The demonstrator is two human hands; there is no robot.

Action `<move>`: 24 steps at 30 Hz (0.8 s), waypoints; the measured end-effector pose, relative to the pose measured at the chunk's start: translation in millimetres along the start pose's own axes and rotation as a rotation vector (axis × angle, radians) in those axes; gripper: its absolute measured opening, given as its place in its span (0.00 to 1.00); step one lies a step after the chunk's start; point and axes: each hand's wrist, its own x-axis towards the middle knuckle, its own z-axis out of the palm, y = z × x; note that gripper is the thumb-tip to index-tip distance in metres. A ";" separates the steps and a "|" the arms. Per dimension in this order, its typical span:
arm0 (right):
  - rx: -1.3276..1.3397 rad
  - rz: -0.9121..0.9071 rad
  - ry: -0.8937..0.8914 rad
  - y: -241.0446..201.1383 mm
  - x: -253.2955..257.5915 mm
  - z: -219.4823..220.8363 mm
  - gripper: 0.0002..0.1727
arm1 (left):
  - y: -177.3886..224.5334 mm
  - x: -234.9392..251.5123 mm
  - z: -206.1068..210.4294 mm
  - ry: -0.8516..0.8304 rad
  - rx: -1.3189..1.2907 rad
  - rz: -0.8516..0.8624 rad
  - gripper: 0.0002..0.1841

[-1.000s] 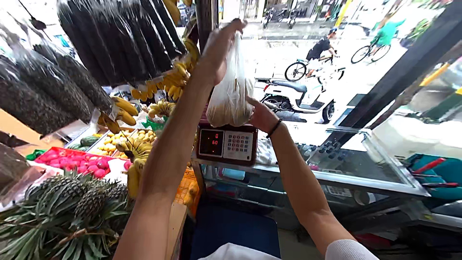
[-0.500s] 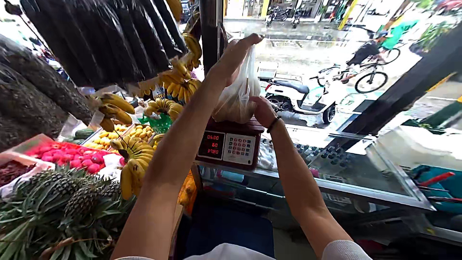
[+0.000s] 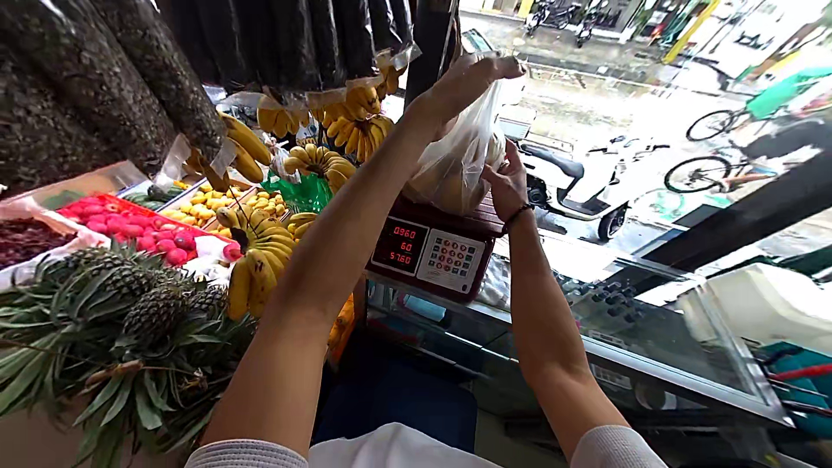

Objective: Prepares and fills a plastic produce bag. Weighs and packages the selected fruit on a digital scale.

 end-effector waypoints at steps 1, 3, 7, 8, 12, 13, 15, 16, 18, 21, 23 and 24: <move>0.001 -0.024 -0.019 -0.4 0.7 -1.3 0.38 | -0.7 -2.2 -0.4 -0.008 0.002 -0.006 0.16; -0.035 -0.043 -0.020 -2.1 1.0 -0.7 0.28 | 0.4 -7.4 -0.5 -0.028 -0.004 -0.011 0.18; -0.095 -0.040 -0.024 4.3 -2.3 2.2 0.19 | -3.6 -11.1 -0.3 -0.033 -0.018 -0.009 0.22; -0.092 -0.021 -0.019 4.8 -2.4 2.6 0.22 | -6.3 -9.8 -1.0 -0.026 -0.017 -0.006 0.20; -0.109 0.103 0.093 -8.8 -9.4 8.7 0.25 | -15.0 -8.6 -6.4 0.017 -0.079 -0.017 0.18; -0.093 0.113 0.130 -13.6 -14.7 8.8 0.26 | -14.2 -10.9 -5.7 0.018 -0.099 -0.023 0.18; -0.044 0.108 0.212 -23.9 -30.5 10.6 0.34 | -17.7 -12.9 -3.0 0.009 -0.114 -0.015 0.23; -0.047 0.087 0.242 -28.4 -40.4 13.3 0.38 | -21.3 -12.7 -1.8 -0.007 -0.087 -0.007 0.25; -0.116 0.006 0.262 -32.6 -60.9 19.3 0.47 | -30.5 -9.2 -1.1 -0.016 -0.003 0.034 0.25; -0.197 -0.016 0.250 -30.6 -81.4 23.7 0.49 | -38.9 -4.4 -2.9 0.038 0.095 0.075 0.16; -0.222 -0.007 0.227 -31.6 -83.4 22.0 0.44 | -39.0 -3.5 -5.3 0.078 0.154 0.066 0.09; -0.233 -0.011 0.208 -34.0 -81.5 20.7 0.42 | -39.4 -3.0 -6.8 0.088 0.185 0.071 0.07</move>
